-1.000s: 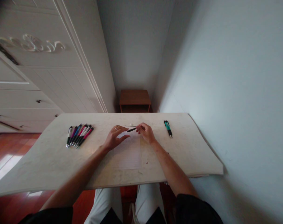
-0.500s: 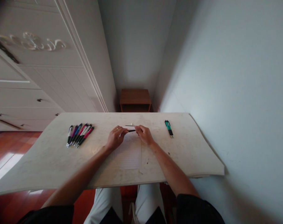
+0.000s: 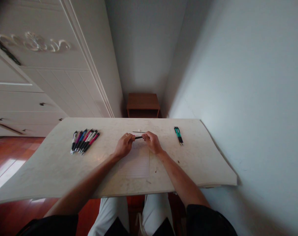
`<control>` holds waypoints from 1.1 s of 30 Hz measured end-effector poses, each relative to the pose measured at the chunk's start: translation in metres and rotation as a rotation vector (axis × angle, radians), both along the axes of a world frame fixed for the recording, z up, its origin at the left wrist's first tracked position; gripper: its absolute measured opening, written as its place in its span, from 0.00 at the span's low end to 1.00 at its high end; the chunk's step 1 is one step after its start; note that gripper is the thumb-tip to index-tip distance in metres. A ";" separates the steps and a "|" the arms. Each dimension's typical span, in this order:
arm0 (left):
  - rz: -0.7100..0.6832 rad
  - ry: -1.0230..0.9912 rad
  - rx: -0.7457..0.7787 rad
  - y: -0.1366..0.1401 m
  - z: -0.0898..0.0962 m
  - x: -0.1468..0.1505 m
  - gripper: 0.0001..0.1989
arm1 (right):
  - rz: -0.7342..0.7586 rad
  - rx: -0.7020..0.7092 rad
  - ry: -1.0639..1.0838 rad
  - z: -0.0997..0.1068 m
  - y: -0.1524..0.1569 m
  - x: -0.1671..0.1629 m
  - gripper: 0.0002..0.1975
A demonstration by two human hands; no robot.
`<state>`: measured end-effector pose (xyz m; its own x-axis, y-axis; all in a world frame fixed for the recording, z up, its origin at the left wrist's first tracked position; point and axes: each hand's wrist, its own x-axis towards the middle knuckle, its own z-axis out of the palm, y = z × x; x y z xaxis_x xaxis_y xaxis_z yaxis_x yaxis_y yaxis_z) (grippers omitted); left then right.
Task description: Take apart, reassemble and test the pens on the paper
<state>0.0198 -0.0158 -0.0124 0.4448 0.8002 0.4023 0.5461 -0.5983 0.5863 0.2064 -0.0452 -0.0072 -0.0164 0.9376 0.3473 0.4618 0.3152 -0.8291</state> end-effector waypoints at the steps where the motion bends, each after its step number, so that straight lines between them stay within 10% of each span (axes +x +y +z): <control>1: -0.001 -0.006 -0.005 0.000 0.000 0.000 0.11 | 0.004 0.011 -0.005 0.000 0.000 0.000 0.22; 26: 0.035 -0.218 -0.280 -0.003 0.006 0.005 0.22 | 0.066 0.322 -0.092 -0.002 0.004 0.004 0.08; 33: 0.043 -0.258 -0.283 0.001 0.005 0.002 0.23 | 0.198 0.206 -0.001 -0.001 0.009 0.013 0.18</control>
<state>0.0221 -0.0152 -0.0072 0.3213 0.9113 0.2573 0.3803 -0.3731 0.8463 0.2198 -0.0363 -0.0081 -0.1922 0.8260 0.5299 0.3753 0.5608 -0.7380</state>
